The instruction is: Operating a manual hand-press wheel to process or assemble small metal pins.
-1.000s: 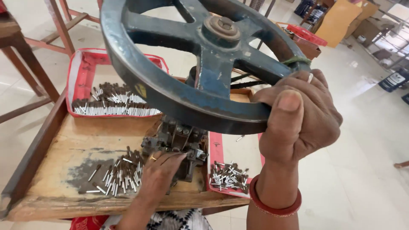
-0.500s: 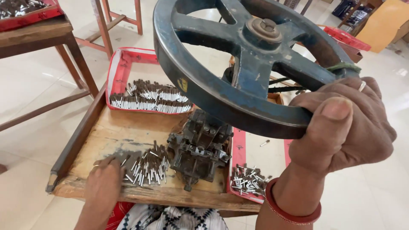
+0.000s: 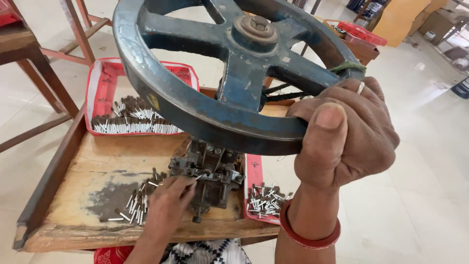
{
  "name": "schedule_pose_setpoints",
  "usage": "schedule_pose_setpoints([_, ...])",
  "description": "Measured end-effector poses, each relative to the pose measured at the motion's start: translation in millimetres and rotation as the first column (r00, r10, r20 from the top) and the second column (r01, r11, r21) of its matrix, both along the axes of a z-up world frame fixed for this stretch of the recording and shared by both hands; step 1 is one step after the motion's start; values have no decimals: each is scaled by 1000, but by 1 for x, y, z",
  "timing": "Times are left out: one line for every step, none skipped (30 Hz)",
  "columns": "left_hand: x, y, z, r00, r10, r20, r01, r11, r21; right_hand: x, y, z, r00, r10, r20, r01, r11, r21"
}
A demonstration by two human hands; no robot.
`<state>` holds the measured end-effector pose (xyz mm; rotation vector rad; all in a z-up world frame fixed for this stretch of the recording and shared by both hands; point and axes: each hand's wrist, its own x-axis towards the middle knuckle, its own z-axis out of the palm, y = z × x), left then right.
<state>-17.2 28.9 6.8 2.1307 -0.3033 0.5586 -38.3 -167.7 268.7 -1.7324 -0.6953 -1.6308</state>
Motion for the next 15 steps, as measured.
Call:
schedule_pose_setpoints([3, -8, -4, 1000, 0, -3, 0, 1000, 0, 0, 0, 0, 1000, 0, -3, 0, 1000, 0])
schedule_pose_setpoints([8, -17, -6, 997, 8, 80, -13, 998, 54, 0, 0, 1, 1000, -5, -7, 5, 1000, 0])
schedule_pose_setpoints([14, -26, -9, 987, 12, 163, -29, 994, 105, 0, 0, 1, 1000, -10, -11, 10, 1000, 0])
schedule_pose_setpoints([19, -28, -20, 987, 5, 158, -22, 994, 107, 0, 0, 1, 1000, -16, -15, 16, 1000, 2])
schedule_pose_setpoints([24, -30, -30, 996, -18, 82, 8, 992, 123, -1, -1, 0, 1000, -23, -21, 23, 1000, 6])
schedule_pose_setpoints([31, -31, -41, 999, -36, 8, 35, 990, 136, 0, 0, 0, 999, -27, -24, 27, 1000, 9])
schedule_pose_setpoints([28, -29, -31, 999, -39, 7, 38, 990, 137, 1, -2, 0, 999, -30, -25, 30, 1000, 9])
schedule_pose_setpoints([25, -25, -22, 996, -48, 74, 37, 988, 148, 2, -2, 0, 1000, -25, -16, 25, 1000, 13])
schedule_pose_setpoints([21, -21, -13, 989, -57, 140, 35, 987, 160, 2, -3, 0, 1000, -21, -8, 21, 1000, 16])
schedule_pose_setpoints([19, -18, -6, 989, -58, 136, 36, 986, 164, 3, -3, -1, 1000, -21, -11, 21, 1000, 20])
schedule_pose_setpoints([16, -16, 1, 981, -30, 190, -21, 966, 256, 3, -3, -2, 1000, -15, -2, 15, 1000, 17])
schedule_pose_setpoints([13, -14, 8, 969, -9, 246, -78, 936, 342, 3, -3, -3, 1000, -11, 7, 10, 1000, 12])
schedule_pose_setpoints([12, -12, 6, 970, -11, 242, -75, 936, 344, 2, -4, -4, 1000, -12, 4, 12, 1000, 14])
schedule_pose_setpoints([12, -11, 3, 979, -30, 203, -52, 920, 389, 2, -4, -5, 1000, -17, 0, 17, 1000, 8])
schedule_pose_setpoints([12, -9, 1, 985, -48, 163, -27, 902, 431, 2, -5, -5, 1000, -22, -3, 22, 1000, 2])
